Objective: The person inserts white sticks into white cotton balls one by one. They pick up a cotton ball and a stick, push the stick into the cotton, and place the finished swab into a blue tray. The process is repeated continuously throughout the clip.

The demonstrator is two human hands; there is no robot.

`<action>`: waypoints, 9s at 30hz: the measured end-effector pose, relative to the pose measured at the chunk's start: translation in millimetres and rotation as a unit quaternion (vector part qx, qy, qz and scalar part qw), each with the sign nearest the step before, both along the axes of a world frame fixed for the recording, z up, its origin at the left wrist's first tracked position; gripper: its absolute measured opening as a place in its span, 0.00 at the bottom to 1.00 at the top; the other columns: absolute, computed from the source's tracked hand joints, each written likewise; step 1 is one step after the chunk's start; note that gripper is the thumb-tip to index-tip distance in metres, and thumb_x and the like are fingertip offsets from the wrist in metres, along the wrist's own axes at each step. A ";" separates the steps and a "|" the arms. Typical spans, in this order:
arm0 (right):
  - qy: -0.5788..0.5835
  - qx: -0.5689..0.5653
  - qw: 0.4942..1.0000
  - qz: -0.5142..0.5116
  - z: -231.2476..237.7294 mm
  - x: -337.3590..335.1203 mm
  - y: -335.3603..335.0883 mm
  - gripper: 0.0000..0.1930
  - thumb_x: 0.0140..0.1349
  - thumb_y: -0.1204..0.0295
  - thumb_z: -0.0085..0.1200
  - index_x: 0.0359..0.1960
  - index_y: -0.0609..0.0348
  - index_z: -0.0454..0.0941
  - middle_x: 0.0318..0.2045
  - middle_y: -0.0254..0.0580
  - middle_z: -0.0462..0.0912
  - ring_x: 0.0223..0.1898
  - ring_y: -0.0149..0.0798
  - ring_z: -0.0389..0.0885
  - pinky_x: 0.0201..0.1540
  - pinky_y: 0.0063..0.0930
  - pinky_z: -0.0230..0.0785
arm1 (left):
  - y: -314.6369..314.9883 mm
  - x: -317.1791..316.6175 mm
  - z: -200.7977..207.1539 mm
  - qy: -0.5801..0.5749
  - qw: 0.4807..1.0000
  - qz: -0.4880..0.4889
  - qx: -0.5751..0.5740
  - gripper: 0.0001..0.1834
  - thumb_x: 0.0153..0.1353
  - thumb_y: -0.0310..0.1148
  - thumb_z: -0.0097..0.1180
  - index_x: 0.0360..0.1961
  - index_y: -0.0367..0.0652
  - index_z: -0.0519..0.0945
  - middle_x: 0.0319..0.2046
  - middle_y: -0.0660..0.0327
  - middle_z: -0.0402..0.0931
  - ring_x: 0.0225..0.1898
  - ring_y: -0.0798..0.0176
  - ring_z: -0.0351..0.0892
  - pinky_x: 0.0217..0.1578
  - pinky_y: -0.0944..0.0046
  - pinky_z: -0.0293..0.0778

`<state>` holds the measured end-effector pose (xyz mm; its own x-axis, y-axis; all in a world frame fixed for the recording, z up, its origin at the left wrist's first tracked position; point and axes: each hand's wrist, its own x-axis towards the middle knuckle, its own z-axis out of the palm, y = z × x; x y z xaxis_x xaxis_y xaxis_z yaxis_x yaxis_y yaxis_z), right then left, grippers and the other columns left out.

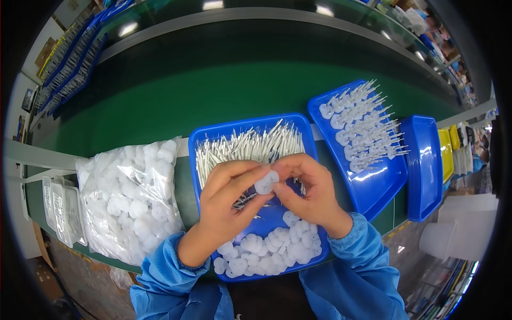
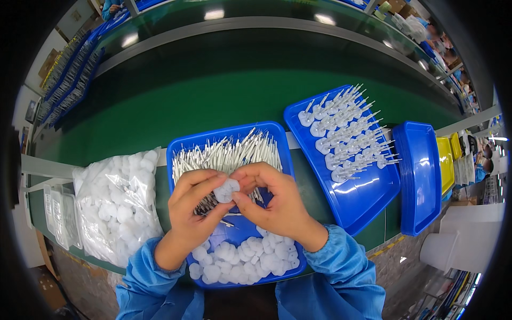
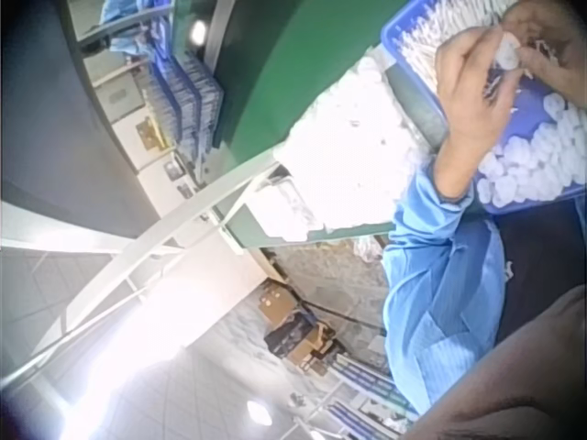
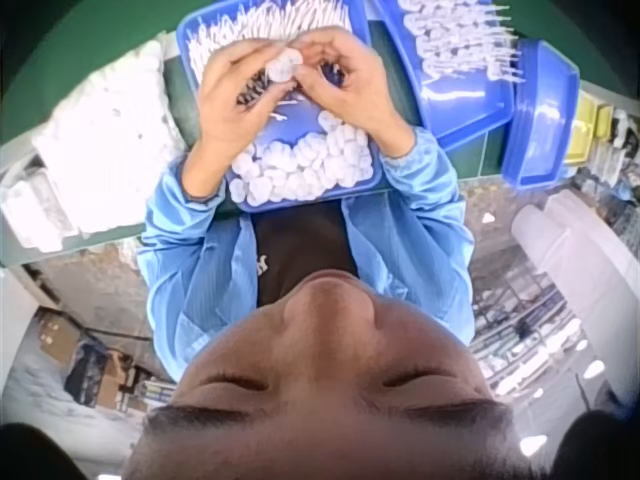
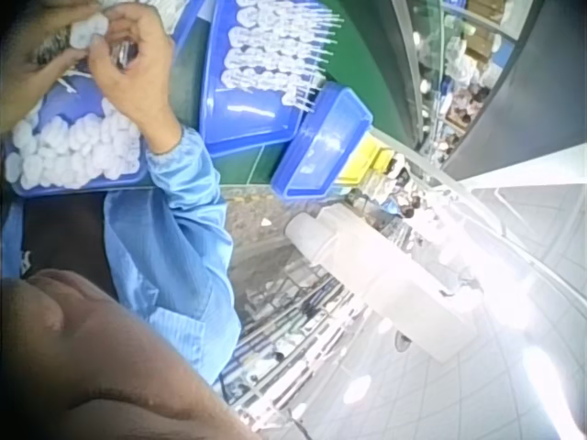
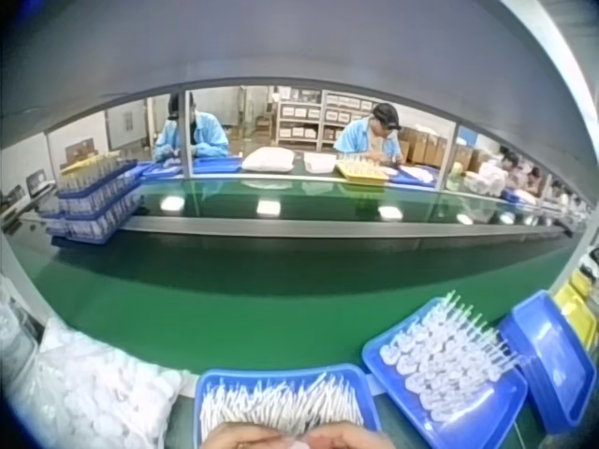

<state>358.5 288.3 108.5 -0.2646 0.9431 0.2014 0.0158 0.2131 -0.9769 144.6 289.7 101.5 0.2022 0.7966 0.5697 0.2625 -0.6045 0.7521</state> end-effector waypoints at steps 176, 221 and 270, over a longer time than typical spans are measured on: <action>-0.410 0.442 0.798 -0.012 -37.0 -15.2 -11.3 0.04 0.62 0.65 0.61 0.35 0.47 0.85 0.39 0.29 0.85 0.44 0.36 0.83 0.52 0.34 0.71 | -33.9 -30.7 65.4 0.412 0.860 -0.267 -0.135 0.19 0.57 0.34 0.78 0.52 0.46 0.94 0.45 0.57 0.91 0.46 0.49 0.86 0.51 0.53 0.81; -0.225 0.230 0.941 -0.101 3.0 -9.8 -0.1 0.15 0.56 0.76 0.76 0.47 0.53 0.93 0.23 0.35 0.85 0.23 0.36 0.85 0.27 0.32 0.76 | -7.9 -12.0 -3.3 -0.252 0.913 -0.064 -0.315 0.22 0.74 0.15 0.61 0.67 0.33 0.83 0.55 0.59 0.76 0.58 0.64 0.86 0.51 0.69 0.90; -0.345 0.352 0.858 -0.147 0.8 -11.9 -5.0 0.06 0.63 0.69 0.75 0.36 0.51 0.88 0.22 0.29 0.86 0.22 0.35 0.83 0.35 0.35 0.65 | -23.4 -4.1 -2.7 0.034 0.983 0.068 -0.168 0.25 0.63 0.23 0.76 0.63 0.46 0.91 0.33 0.56 0.89 0.28 0.68 0.86 0.31 0.66 0.80</action>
